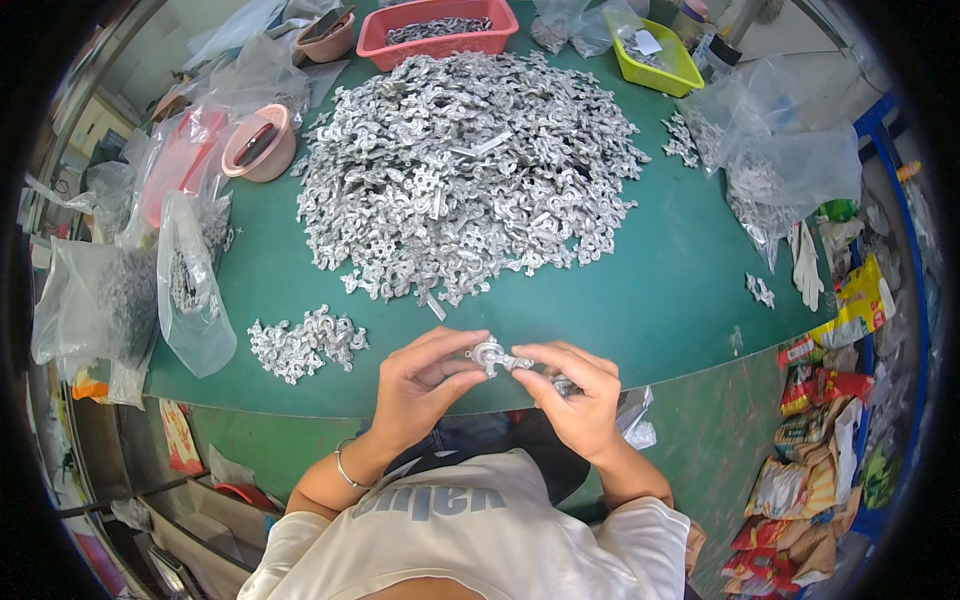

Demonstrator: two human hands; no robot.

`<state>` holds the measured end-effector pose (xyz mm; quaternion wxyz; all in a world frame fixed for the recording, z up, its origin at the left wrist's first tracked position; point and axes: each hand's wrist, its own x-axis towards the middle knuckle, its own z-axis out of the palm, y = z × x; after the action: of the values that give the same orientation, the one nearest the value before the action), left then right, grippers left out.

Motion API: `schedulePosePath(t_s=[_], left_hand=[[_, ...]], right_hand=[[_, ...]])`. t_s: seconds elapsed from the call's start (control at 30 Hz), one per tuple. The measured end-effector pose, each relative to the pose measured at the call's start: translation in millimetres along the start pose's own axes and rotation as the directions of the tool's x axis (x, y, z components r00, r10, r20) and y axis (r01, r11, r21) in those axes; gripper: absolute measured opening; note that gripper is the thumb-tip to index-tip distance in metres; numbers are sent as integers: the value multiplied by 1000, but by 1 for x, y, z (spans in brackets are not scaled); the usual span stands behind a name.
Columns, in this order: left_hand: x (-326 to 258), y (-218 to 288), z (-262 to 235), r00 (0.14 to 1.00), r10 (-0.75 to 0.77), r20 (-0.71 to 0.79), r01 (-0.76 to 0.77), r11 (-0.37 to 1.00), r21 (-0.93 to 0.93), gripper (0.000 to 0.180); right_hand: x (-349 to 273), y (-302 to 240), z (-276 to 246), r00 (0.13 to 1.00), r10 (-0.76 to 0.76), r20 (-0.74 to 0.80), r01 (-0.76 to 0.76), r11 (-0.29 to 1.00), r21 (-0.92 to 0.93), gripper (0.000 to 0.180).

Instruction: The person picks up metal components from a large pile on a table and fits them together by hand.

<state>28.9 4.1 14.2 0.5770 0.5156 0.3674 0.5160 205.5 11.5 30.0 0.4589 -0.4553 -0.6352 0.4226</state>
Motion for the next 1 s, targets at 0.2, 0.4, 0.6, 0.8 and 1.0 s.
schedulePosePath(t_s=[0.2,0.4,0.6,0.8,1.0], left_hand=[[-1,5,5,1000,-14,2,14,999,36,35],[-6,0,-7,988,-108,114,68,948,312,27],[-5,-14,-12,948,-308,86,315,945,-86,24],[-2,-11,-12,937,-327,128,350,890,-292,25],[-2,-7,-13,932,-329,155,362,877,-315,28]], right_hand=[[1,4,1,994,-106,-20,106,994,-23,18],[1,20,9,986,157,64,-164,977,138,8],[2,28,11,932,327,158,-357,904,235,17],[2,28,7,916,359,182,-402,840,365,22],[-3,20,12,978,210,-8,-203,953,224,9]])
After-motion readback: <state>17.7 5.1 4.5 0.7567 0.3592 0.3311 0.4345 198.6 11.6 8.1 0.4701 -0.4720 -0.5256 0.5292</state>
